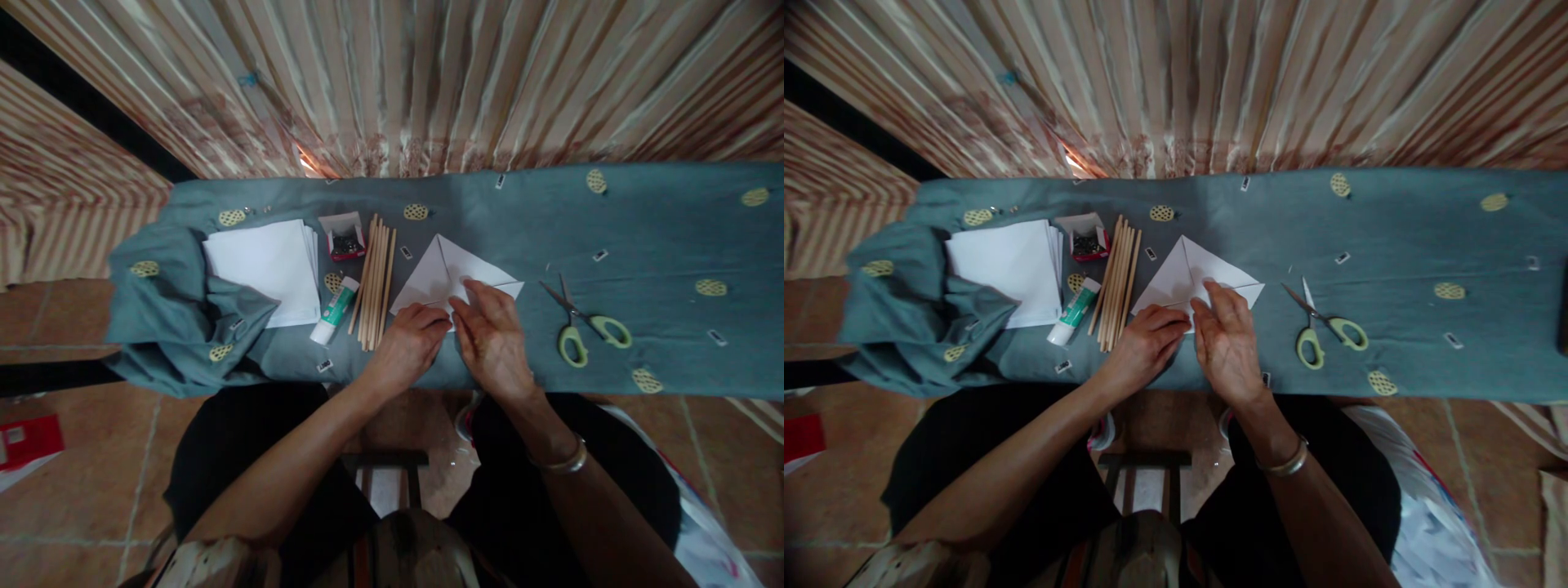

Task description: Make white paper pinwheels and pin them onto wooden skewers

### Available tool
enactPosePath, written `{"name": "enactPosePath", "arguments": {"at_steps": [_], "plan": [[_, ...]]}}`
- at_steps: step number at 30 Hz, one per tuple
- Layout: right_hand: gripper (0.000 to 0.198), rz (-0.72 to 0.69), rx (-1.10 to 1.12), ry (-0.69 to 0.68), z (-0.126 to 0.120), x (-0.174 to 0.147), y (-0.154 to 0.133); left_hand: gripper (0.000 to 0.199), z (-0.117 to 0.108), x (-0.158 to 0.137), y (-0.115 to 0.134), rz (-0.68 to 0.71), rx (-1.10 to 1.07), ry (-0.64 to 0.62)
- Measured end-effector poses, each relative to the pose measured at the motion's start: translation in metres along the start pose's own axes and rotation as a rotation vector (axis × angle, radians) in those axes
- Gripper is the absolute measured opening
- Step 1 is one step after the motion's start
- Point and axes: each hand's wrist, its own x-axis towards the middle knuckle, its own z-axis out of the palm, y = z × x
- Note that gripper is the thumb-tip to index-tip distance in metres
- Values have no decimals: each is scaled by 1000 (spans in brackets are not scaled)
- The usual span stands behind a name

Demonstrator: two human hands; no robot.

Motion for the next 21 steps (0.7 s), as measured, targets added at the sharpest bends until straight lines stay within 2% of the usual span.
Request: {"name": "enactPosePath", "arguments": {"at_steps": [5,11,16,21], "plan": [[36,23,-55,-28,4,-4,-4,24,-1,0,1,0,25,-23],[40,-13,-157,-48,9,-8,-4,25,-4,2,2,22,107,-74],[38,-14,-132,0,11,-6,-1,24,-3,3,2,39,142,-58],[40,31,-20,-3,-2,4,1,23,-3,5,2,32,143,-51]]}}
